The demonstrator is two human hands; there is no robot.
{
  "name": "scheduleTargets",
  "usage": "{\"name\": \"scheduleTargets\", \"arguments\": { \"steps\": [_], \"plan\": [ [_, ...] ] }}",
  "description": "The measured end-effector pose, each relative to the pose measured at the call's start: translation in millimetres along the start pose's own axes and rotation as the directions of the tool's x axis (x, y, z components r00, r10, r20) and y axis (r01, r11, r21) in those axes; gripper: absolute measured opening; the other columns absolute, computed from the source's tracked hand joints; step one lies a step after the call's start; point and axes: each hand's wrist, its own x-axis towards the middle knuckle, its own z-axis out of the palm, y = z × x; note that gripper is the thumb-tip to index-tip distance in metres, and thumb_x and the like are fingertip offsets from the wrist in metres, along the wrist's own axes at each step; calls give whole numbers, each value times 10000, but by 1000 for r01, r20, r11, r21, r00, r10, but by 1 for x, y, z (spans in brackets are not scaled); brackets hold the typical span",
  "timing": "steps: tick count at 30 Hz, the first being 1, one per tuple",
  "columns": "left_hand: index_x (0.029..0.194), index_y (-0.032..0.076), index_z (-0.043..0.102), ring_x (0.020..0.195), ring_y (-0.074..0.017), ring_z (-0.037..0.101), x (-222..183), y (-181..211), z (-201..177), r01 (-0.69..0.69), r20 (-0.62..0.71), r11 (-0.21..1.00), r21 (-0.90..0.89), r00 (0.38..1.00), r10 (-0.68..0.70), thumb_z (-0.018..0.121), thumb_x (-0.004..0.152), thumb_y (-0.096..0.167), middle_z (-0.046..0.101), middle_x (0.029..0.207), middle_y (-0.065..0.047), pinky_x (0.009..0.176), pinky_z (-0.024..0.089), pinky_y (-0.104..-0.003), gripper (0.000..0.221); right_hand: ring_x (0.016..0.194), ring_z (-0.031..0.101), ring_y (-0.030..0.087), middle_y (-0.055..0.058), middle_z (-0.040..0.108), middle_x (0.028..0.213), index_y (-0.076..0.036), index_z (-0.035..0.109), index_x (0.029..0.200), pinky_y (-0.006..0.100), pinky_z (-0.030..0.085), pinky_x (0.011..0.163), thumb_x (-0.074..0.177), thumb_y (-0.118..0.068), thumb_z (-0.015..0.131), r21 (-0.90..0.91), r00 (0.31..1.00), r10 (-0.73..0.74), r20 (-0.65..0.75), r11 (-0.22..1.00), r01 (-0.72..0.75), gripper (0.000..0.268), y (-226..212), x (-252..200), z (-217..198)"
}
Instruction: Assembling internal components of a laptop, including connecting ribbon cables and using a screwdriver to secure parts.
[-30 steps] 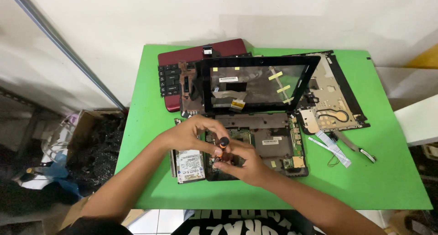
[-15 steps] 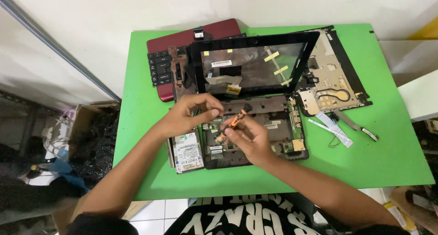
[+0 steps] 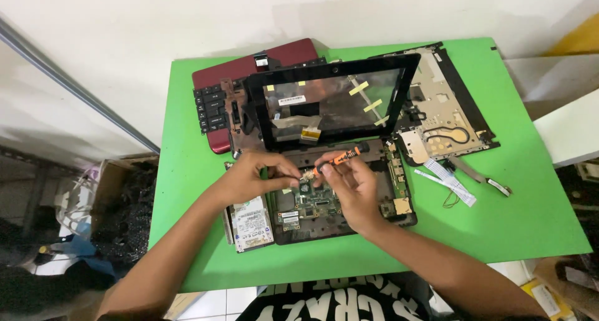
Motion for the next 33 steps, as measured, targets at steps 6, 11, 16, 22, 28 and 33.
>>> {"name": "scheduleTargets", "arguments": {
  "steps": [6, 11, 16, 22, 28, 33],
  "plan": [
    [939, 73, 801, 640, -230, 688, 3, 1, -6, -94, -64, 986, 139, 993, 103, 827, 822, 38, 747, 749, -107, 654, 548, -361, 125, 801, 694, 206, 206, 669, 1014, 96, 626, 1111, 342, 656, 678, 1017, -19, 612, -5, 999, -29, -25, 1000, 29, 150, 7, 2, -2],
    [940, 85, 800, 666, -246, 695, 5, 7, -1, -151, -40, 956, 250, 985, 165, 814, 822, 18, 744, 741, -94, 663, 567, -365, 137, 795, 697, 213, 209, 667, 1008, 88, 630, 1094, 346, 658, 672, 1027, -32, 606, -4, 999, -26, -37, 1000, 26, 139, 11, 4, -4],
    [940, 87, 807, 683, -239, 695, 5, 7, 0, -167, -24, 958, 233, 984, 178, 801, 823, 5, 745, 730, -87, 675, 564, -359, 143, 784, 688, 204, 212, 660, 1003, 96, 622, 1091, 333, 649, 660, 1025, -52, 624, 0, 998, -11, -57, 1000, 11, 162, 10, 3, -4],
    [918, 49, 769, 696, -297, 690, 4, 10, -6, -212, -8, 946, 246, 975, 220, 784, 835, -6, 749, 760, -119, 682, 569, -416, 101, 769, 682, 201, 225, 660, 1000, 90, 626, 1091, 333, 641, 639, 1021, -54, 627, 10, 998, -8, -55, 1000, 9, 160, 9, 3, -2],
    [966, 71, 780, 674, -270, 679, 4, 21, -16, -210, -70, 947, 243, 970, 233, 751, 875, -3, 759, 782, -102, 678, 564, -410, 121, 736, 690, 204, 220, 665, 967, 92, 634, 1076, 328, 634, 621, 1013, -46, 632, 15, 998, 38, -47, 999, -37, 151, 13, 2, -5],
    [953, 97, 799, 683, -241, 675, 0, 8, -1, -281, -50, 924, 258, 952, 303, 797, 842, 12, 774, 849, -75, 694, 570, -394, 140, 737, 716, 237, 242, 684, 956, 112, 652, 1081, 355, 643, 616, 978, -9, 673, 52, 995, 103, 18, 993, -104, 160, 25, -4, -4]
  ]
}}
